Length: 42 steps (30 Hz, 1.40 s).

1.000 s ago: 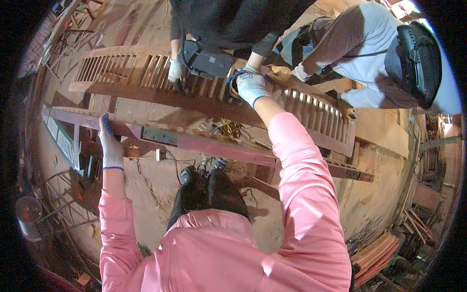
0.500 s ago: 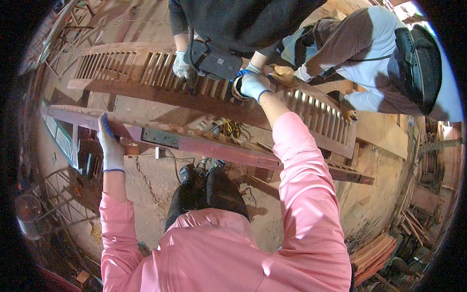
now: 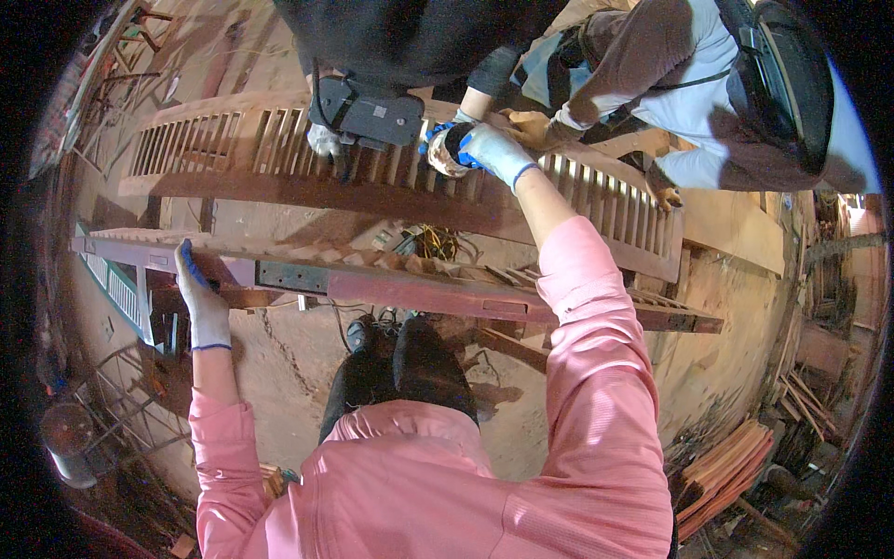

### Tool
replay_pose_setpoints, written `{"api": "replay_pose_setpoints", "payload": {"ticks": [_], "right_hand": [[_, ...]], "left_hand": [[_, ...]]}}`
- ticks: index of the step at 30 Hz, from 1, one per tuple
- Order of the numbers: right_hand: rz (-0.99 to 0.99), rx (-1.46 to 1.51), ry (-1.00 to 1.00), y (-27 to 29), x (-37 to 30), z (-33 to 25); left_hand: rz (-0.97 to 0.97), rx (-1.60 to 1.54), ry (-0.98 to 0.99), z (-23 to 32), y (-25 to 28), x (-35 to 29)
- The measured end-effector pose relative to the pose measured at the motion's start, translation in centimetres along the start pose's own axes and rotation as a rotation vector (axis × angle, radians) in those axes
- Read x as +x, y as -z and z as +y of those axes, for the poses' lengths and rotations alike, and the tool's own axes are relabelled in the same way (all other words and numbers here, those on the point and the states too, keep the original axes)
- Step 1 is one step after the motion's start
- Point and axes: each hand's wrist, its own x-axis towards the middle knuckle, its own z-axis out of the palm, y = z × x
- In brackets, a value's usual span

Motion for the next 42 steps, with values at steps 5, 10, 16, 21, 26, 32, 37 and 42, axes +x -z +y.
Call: {"api": "replay_pose_setpoints", "payload": {"ticks": [5,10,16,21,26,32,37,42], "right_hand": [[0.112,0.574,-0.348,2.1,-1.8,-4.5],[0.026,0.821,-0.289,3.6,-3.5,-5.1],[0.102,0.548,-0.323,4.2,-4.0,-3.7],[0.331,-0.502,-0.329,1.8,-2.6,-10.5],[0.458,-0.468,-0.076,-0.2,0.4,-15.2],[0.180,-1.639,-0.090,-6.8,5.9,-5.4],[0.237,-0.746,-0.213,-5.8,5.0,-8.1],[0.028,-0.851,-0.166,-2.8,4.5,-4.4]], "left_hand": [[0.017,0.001,-0.042,0.3,-0.7,-0.9],[0.003,-0.077,-0.053,0.5,-1.2,-1.4],[0.048,-0.082,-0.014,0.3,-0.9,-0.6],[0.052,-0.014,-0.036,0.3,-0.9,-0.6],[0.026,0.006,-0.028,0.6,-0.4,-1.1],[0.111,-0.012,-0.130,0.9,-3.1,-2.9],[0.183,-0.002,-0.044,1.0,-2.7,-3.3],[0.023,0.024,-0.041,0.4,-2.6,-2.4]]}}
